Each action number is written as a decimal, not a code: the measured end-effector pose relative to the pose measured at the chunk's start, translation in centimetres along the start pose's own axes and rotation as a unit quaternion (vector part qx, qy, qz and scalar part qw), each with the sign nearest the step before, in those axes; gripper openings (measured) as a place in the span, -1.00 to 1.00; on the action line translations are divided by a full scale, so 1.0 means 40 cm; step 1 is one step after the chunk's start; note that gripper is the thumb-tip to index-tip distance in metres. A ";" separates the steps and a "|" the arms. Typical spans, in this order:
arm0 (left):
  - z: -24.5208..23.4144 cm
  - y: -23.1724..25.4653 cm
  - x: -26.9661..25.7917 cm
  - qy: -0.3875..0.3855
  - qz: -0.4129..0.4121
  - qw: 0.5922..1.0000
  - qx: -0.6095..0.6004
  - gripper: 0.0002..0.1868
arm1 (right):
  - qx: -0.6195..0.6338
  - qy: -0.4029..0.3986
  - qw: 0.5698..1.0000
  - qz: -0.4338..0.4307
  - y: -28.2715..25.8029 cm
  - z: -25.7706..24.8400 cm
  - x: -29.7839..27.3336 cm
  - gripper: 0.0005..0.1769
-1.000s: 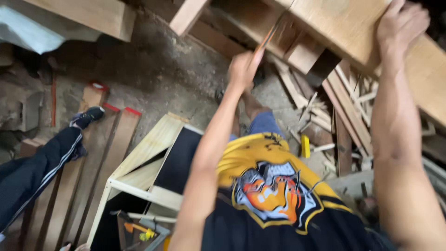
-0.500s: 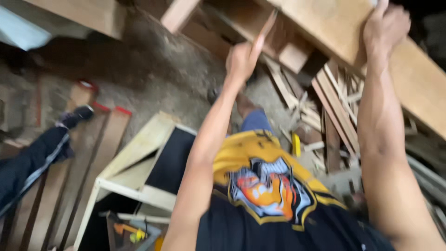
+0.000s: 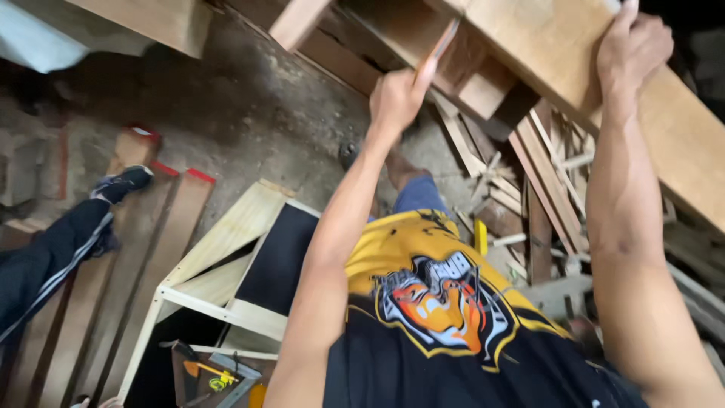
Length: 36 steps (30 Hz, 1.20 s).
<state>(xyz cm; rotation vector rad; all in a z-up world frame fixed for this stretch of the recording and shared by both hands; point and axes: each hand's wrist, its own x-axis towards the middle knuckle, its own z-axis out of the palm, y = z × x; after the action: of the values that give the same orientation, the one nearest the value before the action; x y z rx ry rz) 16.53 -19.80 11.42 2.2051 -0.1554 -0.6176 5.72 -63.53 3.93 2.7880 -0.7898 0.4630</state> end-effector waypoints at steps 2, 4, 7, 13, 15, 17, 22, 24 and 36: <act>-0.035 -0.001 -0.067 -0.018 -0.019 1.000 -0.015 -0.23 | -0.014 0.015 1.000 0.023 0.036 0.051 -0.021 -0.29; -0.062 -0.091 -0.182 -0.023 -0.035 0.999 -0.024 -0.24 | -0.014 0.036 0.998 0.046 0.023 0.056 -0.016 -0.31; -0.107 -0.288 -0.401 -0.057 -0.072 0.996 -0.012 -0.45 | -0.011 -0.016 1.000 0.014 -0.026 -0.001 0.000 -0.27; -0.066 -0.093 -0.157 -0.089 -0.108 0.990 0.006 -0.33 | -0.032 0.034 0.998 0.029 0.006 0.062 0.016 -0.27; 0.004 -0.036 -0.027 0.009 0.014 0.998 -0.054 -0.25 | -0.025 -0.009 0.998 0.050 0.017 0.035 -0.007 -0.24; -0.053 -0.006 -0.100 -0.035 -0.012 0.997 -0.061 -0.28 | -0.008 -0.010 0.999 0.037 0.004 -0.014 -0.002 -0.24; -0.123 -0.317 -0.400 -0.047 -0.041 0.998 0.022 -0.37 | -0.011 0.017 0.999 0.040 -0.006 0.037 -0.009 -0.29; -0.133 -0.366 -0.481 -0.024 -0.042 0.998 -0.046 -0.36 | -0.015 0.028 0.997 0.069 0.000 0.068 -0.022 -0.29; -0.063 -0.325 -0.367 0.006 0.042 0.999 -0.033 -0.48 | -0.026 -0.016 0.999 0.020 -0.008 -0.002 -0.008 -0.22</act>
<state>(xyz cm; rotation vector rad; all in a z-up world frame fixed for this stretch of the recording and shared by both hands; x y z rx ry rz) 3.73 -5.02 8.60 2.1273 -0.2184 -0.5551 5.60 -63.08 3.84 2.7426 -0.8532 0.4000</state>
